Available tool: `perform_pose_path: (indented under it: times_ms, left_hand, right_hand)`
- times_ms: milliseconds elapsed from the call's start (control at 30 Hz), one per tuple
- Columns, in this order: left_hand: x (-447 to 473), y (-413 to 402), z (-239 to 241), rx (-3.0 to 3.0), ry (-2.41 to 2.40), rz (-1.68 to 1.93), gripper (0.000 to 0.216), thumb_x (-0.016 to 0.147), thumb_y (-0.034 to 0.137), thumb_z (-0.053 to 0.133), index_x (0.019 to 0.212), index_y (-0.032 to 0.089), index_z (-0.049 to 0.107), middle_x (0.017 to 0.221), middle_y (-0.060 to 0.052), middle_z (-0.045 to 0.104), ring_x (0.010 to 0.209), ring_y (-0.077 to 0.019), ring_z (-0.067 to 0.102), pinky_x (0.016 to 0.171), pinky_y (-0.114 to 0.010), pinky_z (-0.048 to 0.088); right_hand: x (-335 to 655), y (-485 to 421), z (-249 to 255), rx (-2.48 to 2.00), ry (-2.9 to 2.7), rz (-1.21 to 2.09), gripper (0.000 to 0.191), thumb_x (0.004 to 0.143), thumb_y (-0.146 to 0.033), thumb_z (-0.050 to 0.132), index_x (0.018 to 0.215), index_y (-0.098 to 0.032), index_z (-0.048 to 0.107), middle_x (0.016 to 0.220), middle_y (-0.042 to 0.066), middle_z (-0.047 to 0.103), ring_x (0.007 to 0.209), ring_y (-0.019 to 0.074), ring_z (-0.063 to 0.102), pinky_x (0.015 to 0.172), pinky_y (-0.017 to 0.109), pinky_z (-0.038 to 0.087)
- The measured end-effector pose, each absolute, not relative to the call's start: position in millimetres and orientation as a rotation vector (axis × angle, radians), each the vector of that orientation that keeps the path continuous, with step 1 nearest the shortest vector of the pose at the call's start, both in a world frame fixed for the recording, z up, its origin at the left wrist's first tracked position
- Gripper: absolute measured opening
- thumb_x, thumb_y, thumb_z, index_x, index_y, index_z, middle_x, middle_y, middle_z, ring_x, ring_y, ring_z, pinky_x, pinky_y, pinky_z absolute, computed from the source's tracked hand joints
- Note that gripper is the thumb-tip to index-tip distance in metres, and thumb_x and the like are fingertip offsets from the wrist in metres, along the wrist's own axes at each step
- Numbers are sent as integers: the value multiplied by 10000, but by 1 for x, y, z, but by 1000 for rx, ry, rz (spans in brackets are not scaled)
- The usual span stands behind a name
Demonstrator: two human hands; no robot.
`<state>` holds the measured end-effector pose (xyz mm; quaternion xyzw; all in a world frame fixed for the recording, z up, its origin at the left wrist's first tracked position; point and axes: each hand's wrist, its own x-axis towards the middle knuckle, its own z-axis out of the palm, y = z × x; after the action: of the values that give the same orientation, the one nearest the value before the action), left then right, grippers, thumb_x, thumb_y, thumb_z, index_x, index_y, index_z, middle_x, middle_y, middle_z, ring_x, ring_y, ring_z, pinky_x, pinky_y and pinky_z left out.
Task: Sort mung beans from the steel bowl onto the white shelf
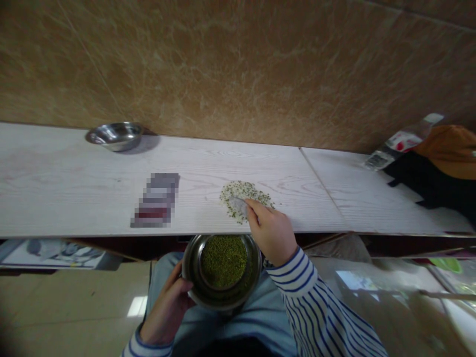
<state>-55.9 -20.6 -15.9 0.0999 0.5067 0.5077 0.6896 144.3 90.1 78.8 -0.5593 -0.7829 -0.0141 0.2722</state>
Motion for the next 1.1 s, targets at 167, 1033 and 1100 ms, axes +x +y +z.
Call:
perform_pose_path:
  times_ms: [167, 1033, 1100]
  left_hand:
    - [-58, -21, -15, 215, 1168, 1145, 609, 649, 156, 577, 1238, 272, 480, 1045, -35, 601, 763, -170, 549, 577, -290, 466]
    - [-52, -19, -9, 180, 1207, 1168, 615, 605, 175, 574, 1210, 267, 518, 1003, -27, 641, 808, -195, 566, 594, -297, 474]
    - [-51, -19, -9, 191, 1180, 1146, 608, 619, 169, 565, 1216, 272, 510, 1010, -23, 637, 827, -196, 562, 611, -301, 474]
  right_hand:
    - [144, 87, 71, -1404, -2224, -204, 252, 878, -183, 473, 1072, -182, 636, 934, 63, 712, 800, 170, 652, 754, 293, 494]
    - [152, 57, 72, -1186, -2322, -125, 298, 869, -109, 464, 1121, -188, 604, 1010, 60, 692, 930, 161, 620, 843, 333, 481]
    - [153, 55, 73, -1183, -2321, -110, 287, 873, -120, 466, 1116, -186, 605, 1006, 58, 692, 926, 159, 619, 844, 333, 482]
